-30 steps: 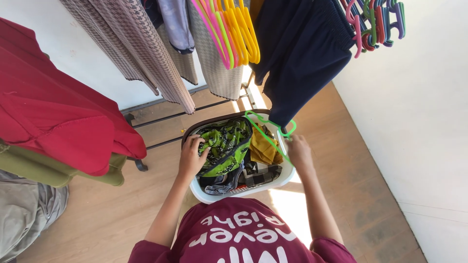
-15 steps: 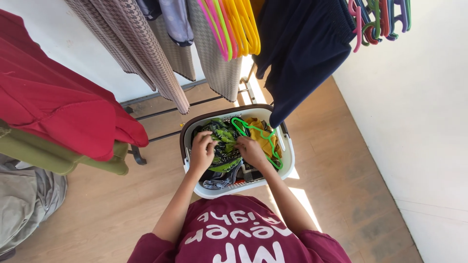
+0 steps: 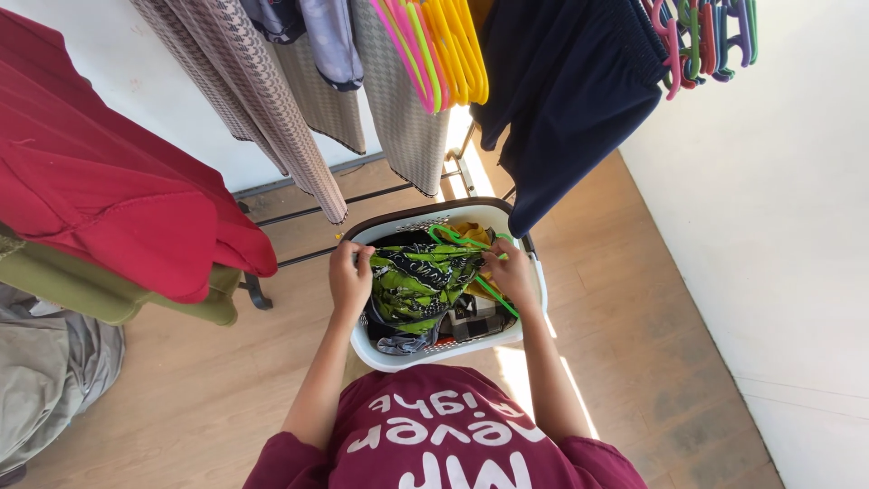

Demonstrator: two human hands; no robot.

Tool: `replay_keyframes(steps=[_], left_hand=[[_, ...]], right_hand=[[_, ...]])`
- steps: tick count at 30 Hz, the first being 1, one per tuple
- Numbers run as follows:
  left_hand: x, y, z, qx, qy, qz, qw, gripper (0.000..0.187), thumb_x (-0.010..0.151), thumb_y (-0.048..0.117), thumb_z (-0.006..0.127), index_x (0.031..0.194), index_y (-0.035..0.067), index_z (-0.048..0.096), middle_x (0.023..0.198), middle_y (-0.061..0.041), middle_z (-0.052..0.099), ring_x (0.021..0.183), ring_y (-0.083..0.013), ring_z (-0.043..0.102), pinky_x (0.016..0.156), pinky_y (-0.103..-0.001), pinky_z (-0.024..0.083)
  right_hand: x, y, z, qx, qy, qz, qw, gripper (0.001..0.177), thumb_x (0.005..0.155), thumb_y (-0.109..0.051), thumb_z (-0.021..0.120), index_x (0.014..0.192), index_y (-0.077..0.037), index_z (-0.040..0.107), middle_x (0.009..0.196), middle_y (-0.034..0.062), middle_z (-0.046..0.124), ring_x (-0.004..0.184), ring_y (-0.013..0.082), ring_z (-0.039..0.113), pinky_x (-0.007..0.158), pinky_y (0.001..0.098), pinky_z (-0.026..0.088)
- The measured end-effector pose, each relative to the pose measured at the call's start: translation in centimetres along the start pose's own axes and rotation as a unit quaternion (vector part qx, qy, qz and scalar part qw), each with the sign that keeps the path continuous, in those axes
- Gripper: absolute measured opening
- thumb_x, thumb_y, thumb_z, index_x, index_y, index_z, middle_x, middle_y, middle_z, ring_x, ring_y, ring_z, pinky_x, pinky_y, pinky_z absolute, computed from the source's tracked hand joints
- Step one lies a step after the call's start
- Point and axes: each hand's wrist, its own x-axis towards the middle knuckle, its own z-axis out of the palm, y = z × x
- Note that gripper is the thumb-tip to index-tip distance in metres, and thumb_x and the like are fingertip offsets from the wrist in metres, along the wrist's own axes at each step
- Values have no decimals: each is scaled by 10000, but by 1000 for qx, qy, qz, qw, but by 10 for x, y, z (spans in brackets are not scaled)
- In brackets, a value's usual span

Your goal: The recorder takes various pieces of clothing from a laundry basket, places them on hangers, and hangs them onto a drying rack.

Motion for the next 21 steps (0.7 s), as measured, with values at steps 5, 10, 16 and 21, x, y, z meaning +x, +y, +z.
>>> replay_keyframes(steps=[5,10,16,21], left_hand=[[-10,30,29,125,-11,117,985,134,873,107,755,905,39,644,953,-111,659,952,-319,609,822,-442,473],[-59,-40,79,68,-256,247,932,142,972,208,769,1004,83,710,1040,-46,680,1006,-217,654,858,-366,534],[-29,-7,58,110,-274,219,930,422,799,277,842,1136,59,714,1164,-61,658,1123,-248,600,933,-424,489],[-14,-30,69,216,-311,205,903,463,701,249,848,1108,80,704,1169,-63,644,1172,-267,552,911,-475,444]], right_hand=[[18,30,31,-206,62,-230,949,265,719,0,788,892,6,587,814,148,665,743,282,672,617,391,512],[6,0,54,-107,-22,-94,990,141,824,-32,716,950,-24,654,890,148,710,802,275,740,752,376,589],[9,-9,73,-162,-163,-246,942,301,871,-142,746,1152,-49,689,1129,125,696,1068,318,670,941,438,542],[23,-2,98,-363,-106,-244,893,344,824,-195,756,1138,-71,687,1151,121,676,1164,351,576,968,537,425]])
